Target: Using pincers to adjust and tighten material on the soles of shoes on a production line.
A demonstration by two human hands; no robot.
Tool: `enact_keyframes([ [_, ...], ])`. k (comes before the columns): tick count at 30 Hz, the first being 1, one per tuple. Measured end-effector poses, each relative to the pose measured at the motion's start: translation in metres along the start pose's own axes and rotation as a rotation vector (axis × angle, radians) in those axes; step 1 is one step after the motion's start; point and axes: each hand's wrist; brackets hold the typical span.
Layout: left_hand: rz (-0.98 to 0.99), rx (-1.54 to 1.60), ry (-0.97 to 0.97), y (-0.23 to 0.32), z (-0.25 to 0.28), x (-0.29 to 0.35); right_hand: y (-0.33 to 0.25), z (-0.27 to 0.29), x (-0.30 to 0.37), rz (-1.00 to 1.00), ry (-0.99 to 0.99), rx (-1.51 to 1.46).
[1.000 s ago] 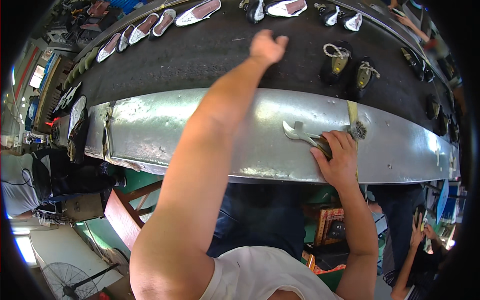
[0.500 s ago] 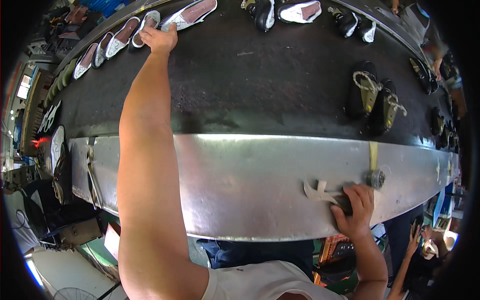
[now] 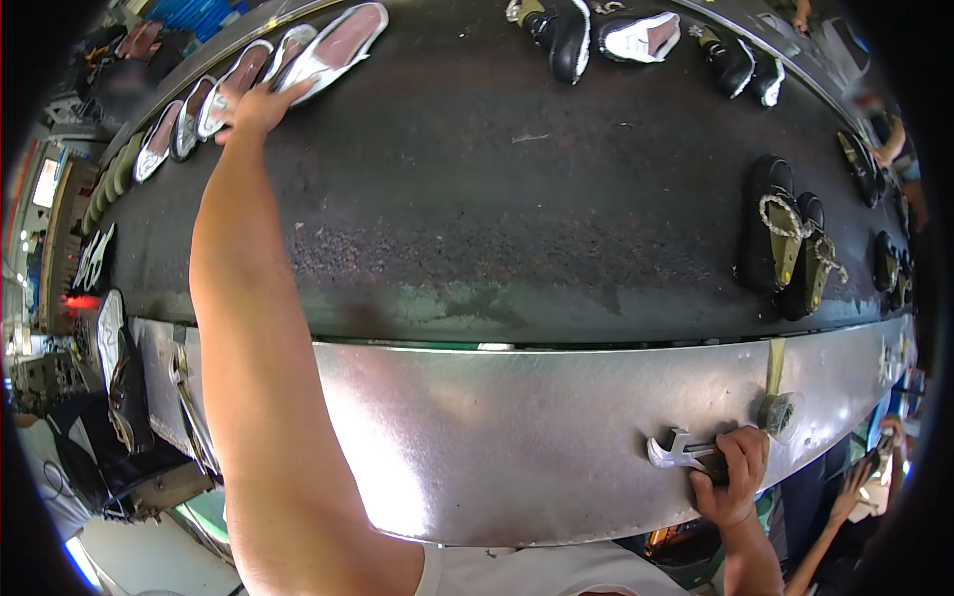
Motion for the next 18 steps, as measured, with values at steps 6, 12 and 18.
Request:
enact_keyframes([
  [6,-0.107,0.368,-0.044,-0.028,-0.03,-0.011,-0.009,-0.002,0.001,0.002,0.001,0.012],
  [12,-0.155,0.262,-0.08,-0.051,0.052,0.105,-0.013,-0.006,0.004,0.041,0.087,0.008],
  [18,-0.309,0.165,-0.094,-0.107,0.164,0.264,-0.019,-0.009,0.008,0.052,0.19,0.015],
])
Point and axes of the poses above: each hand's wrist, its own x-axis away from the middle knuckle, its own z-axis out of the back of the hand, y = z × x, and after that the axes turned 3 degrees about -z, right-handed
